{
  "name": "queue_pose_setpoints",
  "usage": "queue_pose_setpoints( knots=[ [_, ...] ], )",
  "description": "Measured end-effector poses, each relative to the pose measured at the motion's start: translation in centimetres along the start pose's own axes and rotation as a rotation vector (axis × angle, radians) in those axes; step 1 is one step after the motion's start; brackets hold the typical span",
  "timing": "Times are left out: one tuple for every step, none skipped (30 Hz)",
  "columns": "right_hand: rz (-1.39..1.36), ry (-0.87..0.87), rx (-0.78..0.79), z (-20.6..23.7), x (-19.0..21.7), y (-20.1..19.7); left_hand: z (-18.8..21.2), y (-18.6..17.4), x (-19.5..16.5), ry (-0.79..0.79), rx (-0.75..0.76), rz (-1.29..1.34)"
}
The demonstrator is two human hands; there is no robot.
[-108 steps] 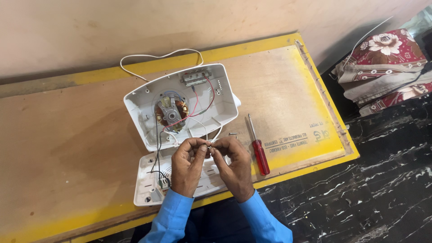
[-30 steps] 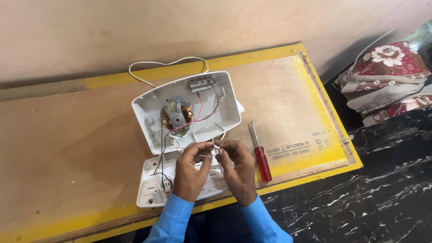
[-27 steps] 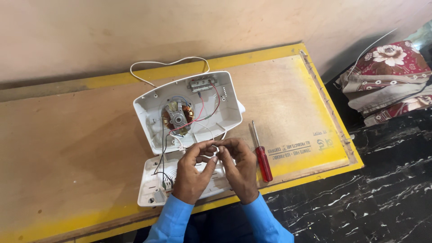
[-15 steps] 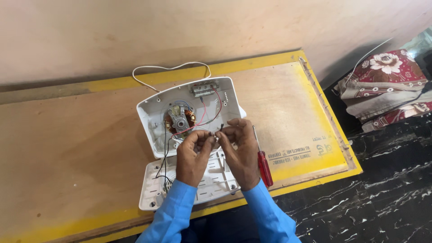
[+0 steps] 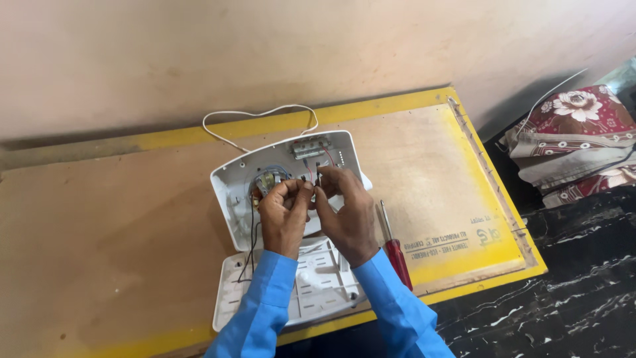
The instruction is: The person works on a small white electric appliance with its housing open, exposing a motor and wiring. They route and connect wires inside the casing, adjust internal components by hand, and then use a red screwdriver on the motor assembly.
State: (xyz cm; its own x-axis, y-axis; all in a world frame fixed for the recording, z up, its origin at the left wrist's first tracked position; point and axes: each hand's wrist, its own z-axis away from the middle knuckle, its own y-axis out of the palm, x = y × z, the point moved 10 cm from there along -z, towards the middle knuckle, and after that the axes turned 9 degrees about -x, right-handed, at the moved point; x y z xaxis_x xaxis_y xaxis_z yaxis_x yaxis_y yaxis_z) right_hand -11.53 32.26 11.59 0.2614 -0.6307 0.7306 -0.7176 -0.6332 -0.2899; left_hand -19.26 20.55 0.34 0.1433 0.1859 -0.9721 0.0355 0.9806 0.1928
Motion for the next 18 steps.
queue_pose_setpoints(
  knots=[
    [0.014,0.017,-0.009,-0.2,-0.2,0.1,-0.2,0.0,-0.2,-0.002,0.0,0.01],
    [0.027,0.034,-0.018,-0.4,-0.5,0.3,-0.4,0.1,-0.5,0.004,0.008,-0.001],
    [0.042,0.052,-0.027,-0.5,-0.8,0.4,-0.7,0.2,-0.9,0.009,0.016,-0.012],
    [0.069,0.008,-0.052,-0.6,-0.5,0.3,-0.9,0.3,-1.3,0.013,0.025,-0.022],
    [0.097,-0.036,-0.078,-0.8,-0.2,0.2,-1.0,0.5,-1.9,0.043,0.043,-0.019],
    [0.124,-0.083,-0.103,-1.0,0.0,0.0,-1.1,0.6,-2.7,0.075,0.06,-0.015],
    [0.121,-0.084,-0.108,-1.2,-0.3,0.1,-1.2,0.7,-3.6,0.107,0.075,-0.011],
    [0.116,-0.084,-0.113,-1.5,-0.6,0.0,-1.5,0.5,-4.4,0.141,0.071,-0.037],
    [0.112,-0.083,-0.117,-1.8,-0.9,-0.1,-1.7,0.5,-5.3,0.174,0.065,-0.063],
    [0.122,-0.023,-0.102,-2.0,-1.8,-0.1,-1.8,0.4,-6.2,0.206,0.06,-0.087],
    [0.132,0.036,-0.087,-2.1,-2.6,0.1,-2.1,0.1,-7.0,0.223,0.039,-0.114],
    [0.141,0.094,-0.073,-2.2,-3.4,0.2,-2.5,-0.2,-7.7,0.241,0.018,-0.141],
    [0.14,0.077,-0.075,-2.4,-3.5,0.3,-3.0,-0.4,-8.4,0.258,-0.004,-0.167],
    [0.141,0.061,-0.076,-2.5,-3.5,0.3,-3.2,-0.3,-10.2,0.401,-0.011,-0.203],
    [0.142,0.045,-0.077,-2.7,-3.5,0.3,-3.2,-0.2,-11.9,0.544,-0.017,-0.24],
    [0.14,0.012,-0.081,-2.8,-3.3,0.4,-3.1,0.0,-13.3,0.686,-0.022,-0.276],
    [0.138,-0.021,-0.085,-3.0,-3.2,0.6,-3.7,0.2,-13.5,0.701,-0.021,-0.311],
    [0.134,-0.054,-0.088,-3.1,-3.0,0.7,-4.3,0.5,-13.6,0.716,-0.021,-0.348]
  ],
)
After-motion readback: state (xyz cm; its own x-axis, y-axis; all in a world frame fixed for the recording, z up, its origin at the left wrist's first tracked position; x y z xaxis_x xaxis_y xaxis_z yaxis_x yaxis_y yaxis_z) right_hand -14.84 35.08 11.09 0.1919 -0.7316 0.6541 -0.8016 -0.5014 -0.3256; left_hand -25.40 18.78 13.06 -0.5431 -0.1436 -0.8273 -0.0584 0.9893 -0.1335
